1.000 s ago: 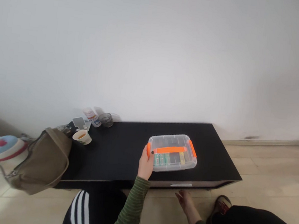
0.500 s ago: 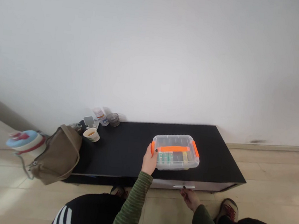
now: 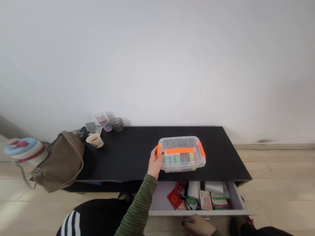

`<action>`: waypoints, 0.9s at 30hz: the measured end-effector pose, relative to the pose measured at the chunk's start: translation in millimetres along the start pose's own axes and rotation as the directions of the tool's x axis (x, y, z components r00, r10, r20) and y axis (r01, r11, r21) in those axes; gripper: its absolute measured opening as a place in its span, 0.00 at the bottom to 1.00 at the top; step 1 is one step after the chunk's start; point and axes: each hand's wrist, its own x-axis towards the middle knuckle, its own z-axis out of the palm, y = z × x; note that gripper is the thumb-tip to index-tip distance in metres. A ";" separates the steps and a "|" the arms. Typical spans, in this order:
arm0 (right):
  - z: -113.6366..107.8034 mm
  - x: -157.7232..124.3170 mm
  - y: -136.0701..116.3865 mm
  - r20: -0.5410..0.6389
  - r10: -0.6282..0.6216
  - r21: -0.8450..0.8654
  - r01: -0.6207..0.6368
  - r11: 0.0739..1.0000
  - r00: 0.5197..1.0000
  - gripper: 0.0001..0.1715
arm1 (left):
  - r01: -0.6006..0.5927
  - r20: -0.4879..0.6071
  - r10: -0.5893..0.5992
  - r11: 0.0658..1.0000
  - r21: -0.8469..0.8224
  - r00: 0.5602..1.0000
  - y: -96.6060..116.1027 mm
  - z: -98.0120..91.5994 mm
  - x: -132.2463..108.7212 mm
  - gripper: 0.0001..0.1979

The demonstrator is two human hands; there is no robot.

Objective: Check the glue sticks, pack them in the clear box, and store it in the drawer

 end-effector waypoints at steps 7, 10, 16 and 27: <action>-30.3 -63.8 -77.4 -0.336 -0.480 -0.013 0.506 0.863 0.810 0.28 | 0.010 -0.023 -0.012 0.998 -0.061 1.000 4.4 -17.2 -32.9 0.31; -37.0 -77.2 -98.6 -0.398 -0.547 0.073 0.620 0.781 0.736 0.39 | 0.027 0.002 -0.027 0.998 -0.062 1.000 3.7 -28.2 -56.0 0.31; -14.7 -96.2 -101.1 -0.299 -0.591 0.010 0.622 0.783 0.749 0.44 | 0.036 0.052 -0.034 0.999 -0.038 0.998 -5.3 -46.6 -114.0 0.31; -23.0 -68.9 -59.1 -0.132 -0.391 -0.141 0.374 0.917 0.911 0.35 | 0.060 -0.093 -0.037 0.965 0.257 0.995 -68.4 -98.2 -170.4 0.29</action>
